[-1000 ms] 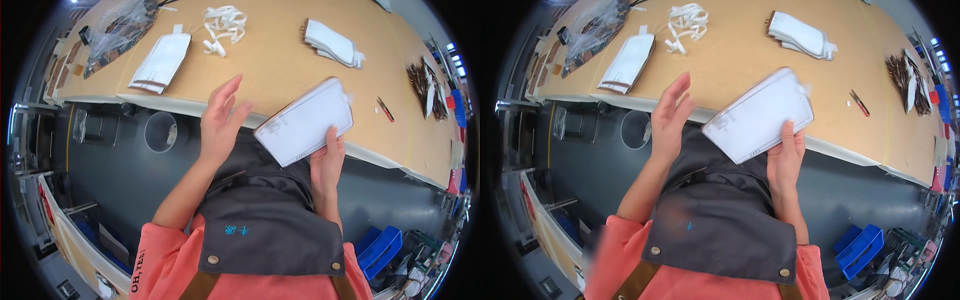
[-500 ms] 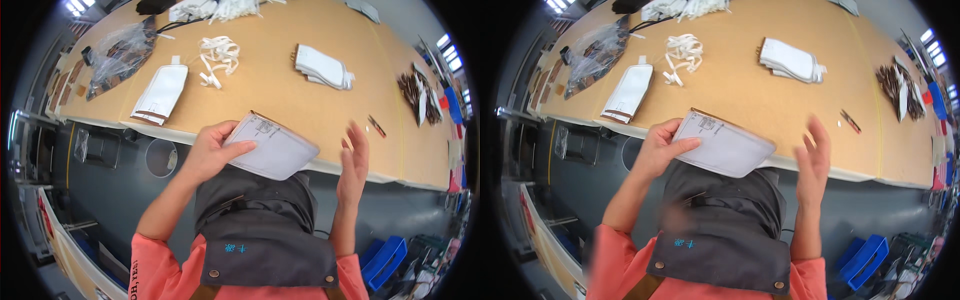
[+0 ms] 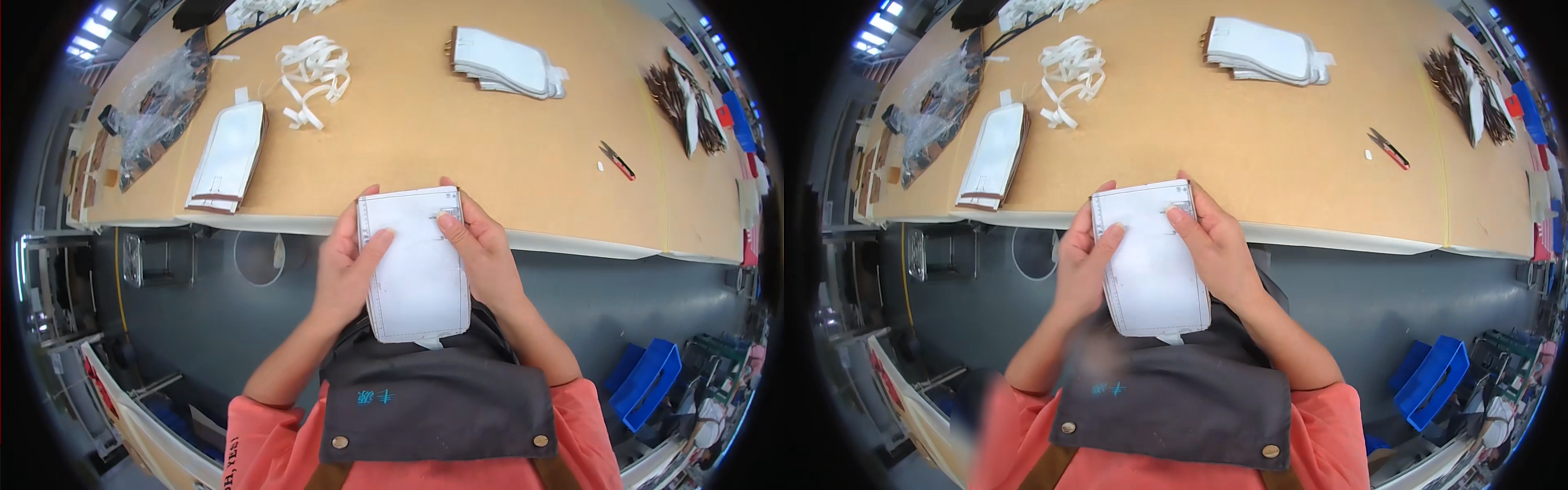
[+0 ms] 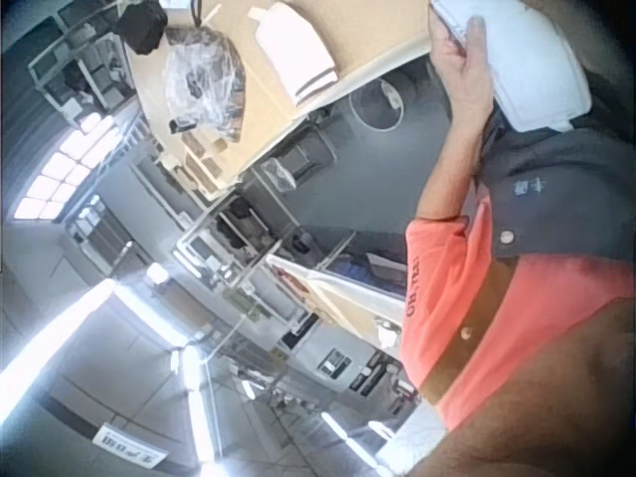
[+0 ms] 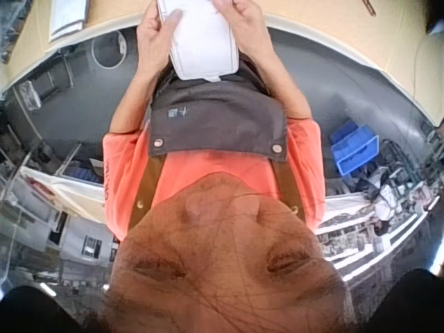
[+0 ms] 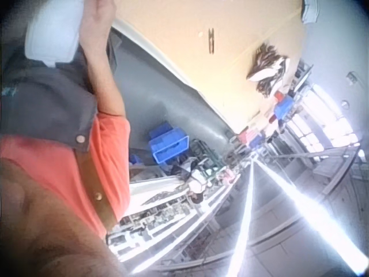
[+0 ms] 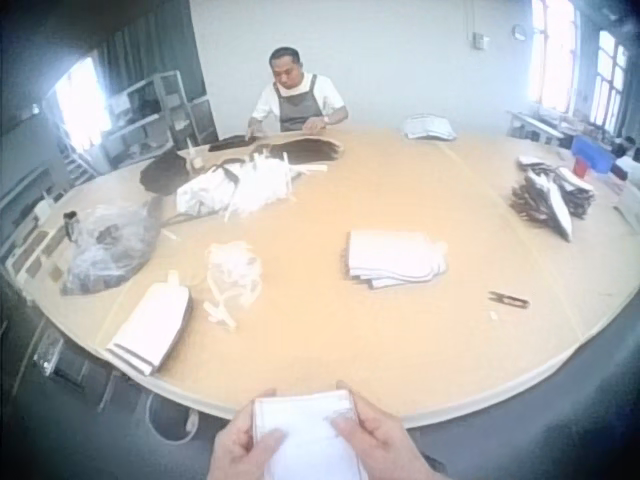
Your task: The person assembles small pouches by hand at a workbench. They insert white elastic straps into the top edge of white fabric pouches, fold the edges over, and press them flat. The person handles the pouches one at a time, stacking the finished units on the table.
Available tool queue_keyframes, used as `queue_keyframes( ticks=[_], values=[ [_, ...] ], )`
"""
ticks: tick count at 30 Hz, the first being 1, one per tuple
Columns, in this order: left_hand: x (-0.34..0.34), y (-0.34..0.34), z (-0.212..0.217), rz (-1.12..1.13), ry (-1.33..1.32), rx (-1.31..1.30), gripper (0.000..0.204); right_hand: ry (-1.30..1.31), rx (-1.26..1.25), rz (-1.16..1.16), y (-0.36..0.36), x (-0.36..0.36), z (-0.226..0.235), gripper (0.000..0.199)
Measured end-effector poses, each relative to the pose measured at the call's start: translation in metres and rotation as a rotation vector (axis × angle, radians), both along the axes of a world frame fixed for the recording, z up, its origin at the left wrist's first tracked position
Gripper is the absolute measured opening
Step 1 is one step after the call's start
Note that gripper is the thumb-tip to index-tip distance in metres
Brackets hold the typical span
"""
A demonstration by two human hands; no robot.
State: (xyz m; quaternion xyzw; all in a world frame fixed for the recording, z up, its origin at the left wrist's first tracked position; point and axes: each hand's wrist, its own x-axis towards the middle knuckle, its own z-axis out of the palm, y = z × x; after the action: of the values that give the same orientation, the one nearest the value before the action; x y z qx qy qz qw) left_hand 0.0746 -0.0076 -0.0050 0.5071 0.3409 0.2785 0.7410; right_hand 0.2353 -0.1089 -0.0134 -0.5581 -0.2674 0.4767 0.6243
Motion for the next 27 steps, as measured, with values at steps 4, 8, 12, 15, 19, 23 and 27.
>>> queue_keyframes(
  ticks=[4,8,12,15,19,23,27],
  values=[
    [0.005,-0.022,-0.024,0.055,0.157,0.297,0.058,-0.383,-0.088,-0.114,-0.011,-0.010,-0.012,0.061],
    [0.005,-0.024,-0.026,0.074,0.251,0.399,0.060,-0.429,-0.172,-0.113,-0.011,-0.018,-0.012,0.062],
    [0.005,-0.020,-0.031,0.000,0.341,0.503,0.063,-0.390,-0.154,-0.100,-0.008,-0.017,-0.015,0.064],
    [0.001,-0.017,-0.033,-0.058,0.300,0.474,0.066,-0.199,-0.069,-0.111,-0.012,-0.018,-0.027,0.061],
    [-0.003,-0.028,-0.039,-0.098,0.318,0.492,0.069,0.019,-0.094,-0.098,-0.020,-0.022,-0.029,0.055],
    [-0.002,-0.026,-0.034,-0.090,0.368,0.644,0.072,0.019,-0.026,-0.175,-0.016,-0.027,-0.017,0.051],
    [-0.017,-0.027,-0.019,0.060,-0.121,0.017,0.073,0.129,0.062,-0.308,-0.010,-0.014,-0.009,0.045]
  ],
)
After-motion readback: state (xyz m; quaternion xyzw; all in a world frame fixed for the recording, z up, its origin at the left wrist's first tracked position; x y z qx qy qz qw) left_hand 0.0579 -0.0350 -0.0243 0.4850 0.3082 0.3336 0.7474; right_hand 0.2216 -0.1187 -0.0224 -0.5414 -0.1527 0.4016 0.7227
